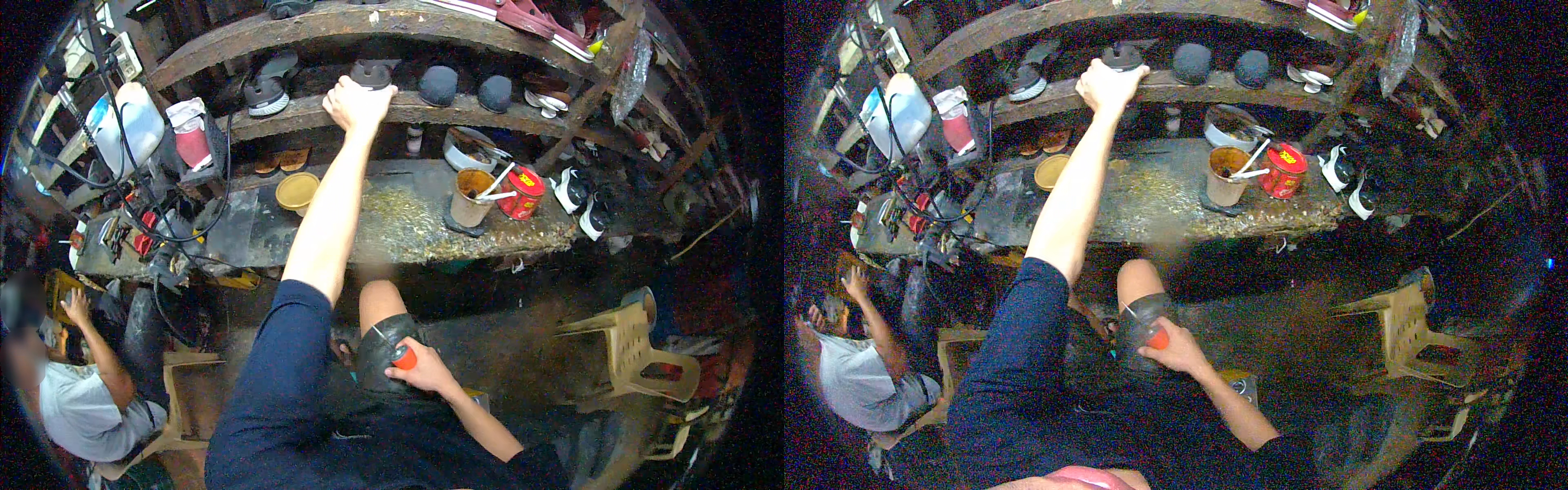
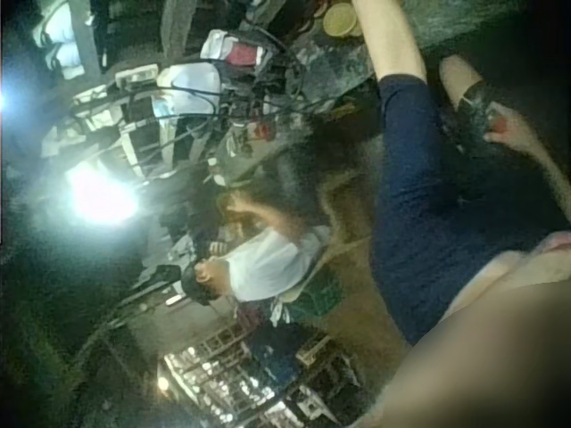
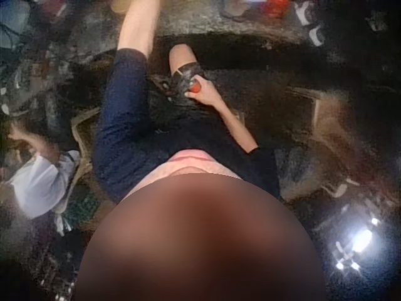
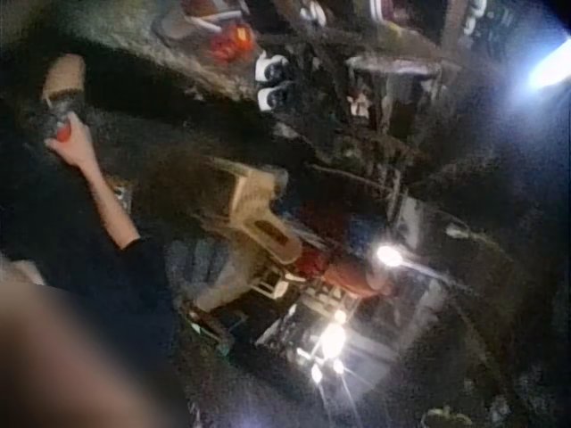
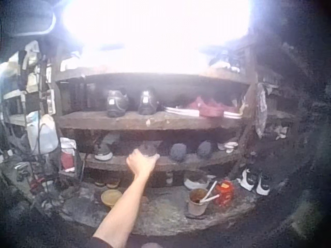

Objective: The person uses a screwdriver to scrape and clean the sole of a shoe held on their lap. They repeatedly scrape the sole surface and edges, then place the shoe on a nearby shelf.

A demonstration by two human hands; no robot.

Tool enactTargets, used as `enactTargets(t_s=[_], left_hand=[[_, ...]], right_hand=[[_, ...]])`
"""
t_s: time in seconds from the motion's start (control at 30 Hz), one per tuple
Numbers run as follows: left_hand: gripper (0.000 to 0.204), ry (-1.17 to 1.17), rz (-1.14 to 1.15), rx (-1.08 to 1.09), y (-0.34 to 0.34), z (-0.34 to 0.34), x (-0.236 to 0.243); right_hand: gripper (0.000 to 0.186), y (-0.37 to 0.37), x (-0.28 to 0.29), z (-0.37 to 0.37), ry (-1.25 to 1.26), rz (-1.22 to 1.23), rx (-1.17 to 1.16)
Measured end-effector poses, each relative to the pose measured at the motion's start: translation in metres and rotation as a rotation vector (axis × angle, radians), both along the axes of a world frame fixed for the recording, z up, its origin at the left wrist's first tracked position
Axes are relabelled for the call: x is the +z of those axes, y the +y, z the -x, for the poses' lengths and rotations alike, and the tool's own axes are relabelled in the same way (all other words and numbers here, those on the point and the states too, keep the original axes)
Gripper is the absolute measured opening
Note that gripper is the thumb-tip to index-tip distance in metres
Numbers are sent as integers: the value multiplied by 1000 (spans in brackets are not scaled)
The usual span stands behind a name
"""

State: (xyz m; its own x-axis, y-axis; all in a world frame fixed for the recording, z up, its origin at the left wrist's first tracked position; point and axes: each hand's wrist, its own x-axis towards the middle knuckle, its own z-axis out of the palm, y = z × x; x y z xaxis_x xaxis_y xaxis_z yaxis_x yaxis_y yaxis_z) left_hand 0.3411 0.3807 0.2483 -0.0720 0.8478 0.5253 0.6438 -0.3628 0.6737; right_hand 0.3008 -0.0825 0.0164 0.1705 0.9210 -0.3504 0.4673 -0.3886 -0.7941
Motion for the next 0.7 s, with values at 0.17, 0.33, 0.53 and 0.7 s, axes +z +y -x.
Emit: enactTargets(t_s=[0.17,0.33,0.53,0.7], left_hand=[[82,-477,-248,-386,-65,122,-22],[96,-697,-29,-479,-198,309,-77],[111,-1132,254,-489,-317,440,-161],[117,-917,257,-560,-350,472,-185]], right_hand=[[59,-1,-5,-17,245,-84,-10],[44,-3,4,-16,473,-149,-44],[34,25,25,-16,684,-229,-186],[50,36,41,-5,936,-252,-187]])
